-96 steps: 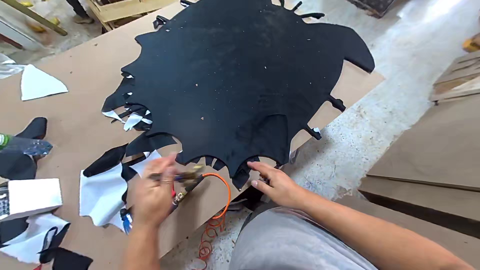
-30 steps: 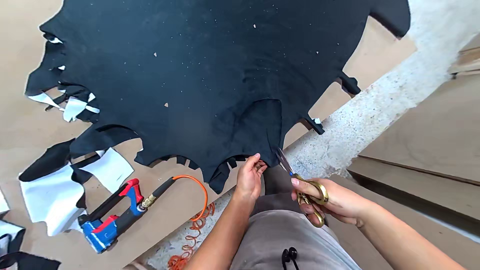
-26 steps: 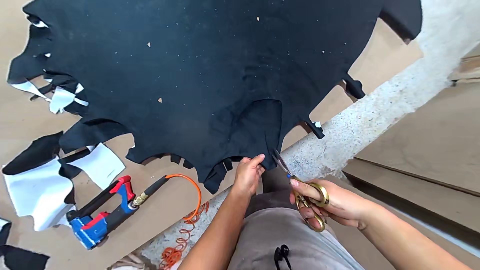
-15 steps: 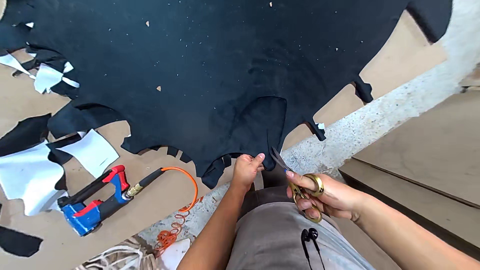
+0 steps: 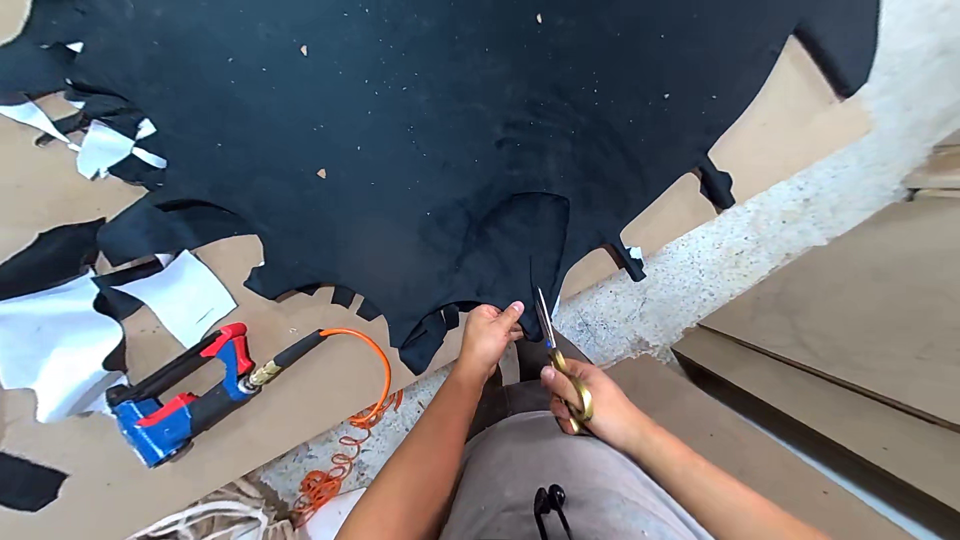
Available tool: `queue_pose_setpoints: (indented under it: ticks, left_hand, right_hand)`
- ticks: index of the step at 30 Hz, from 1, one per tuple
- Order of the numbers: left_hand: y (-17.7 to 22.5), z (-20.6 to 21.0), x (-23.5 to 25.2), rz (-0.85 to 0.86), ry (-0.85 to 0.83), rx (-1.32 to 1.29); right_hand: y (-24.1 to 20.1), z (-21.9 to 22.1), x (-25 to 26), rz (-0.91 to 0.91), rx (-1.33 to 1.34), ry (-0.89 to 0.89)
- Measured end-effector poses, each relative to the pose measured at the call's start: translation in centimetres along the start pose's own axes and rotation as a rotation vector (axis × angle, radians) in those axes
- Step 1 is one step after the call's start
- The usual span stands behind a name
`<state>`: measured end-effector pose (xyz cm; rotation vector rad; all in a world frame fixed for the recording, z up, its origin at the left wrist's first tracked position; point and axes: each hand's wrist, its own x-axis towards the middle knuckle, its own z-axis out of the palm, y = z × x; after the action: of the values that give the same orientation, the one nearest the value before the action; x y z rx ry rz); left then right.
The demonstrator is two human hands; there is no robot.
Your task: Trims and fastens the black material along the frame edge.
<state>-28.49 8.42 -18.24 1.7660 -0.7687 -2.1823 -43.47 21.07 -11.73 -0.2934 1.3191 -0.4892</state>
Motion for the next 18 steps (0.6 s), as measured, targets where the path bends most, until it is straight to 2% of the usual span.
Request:
queue_pose_setpoints:
  ticks: [5, 8, 12, 15, 18]
  left_hand:
    - [0.2, 0.2, 0.2, -0.022, 0.032, -0.062]
    - [0.0, 0.0, 0.1, -0.005, 0.023, -0.055]
    - [0.0, -0.3, 0.1, 0.026, -0.014, -0.027]
    - [-0.1, -0.4, 0.2, 0.045, -0.013, 0.005]
    - [0.1, -0.3, 0.2, 0.062, -0.021, -0.028]
  right_hand:
    - [4.0, 2.2, 3.4, -0.123, -0.418, 0.304]
    - [4.1, 4.3, 5.0, -0.229, -0.264, 0.423]
    - [2.3, 5.2, 5.2, -0.224, -0.057, 0.398]
    - [-0.6, 4.1, 5.2, -0.135, -0.078, 0.393]
    - [-1.4, 3.8, 4.8, -0.149, -0.173, 0.496]
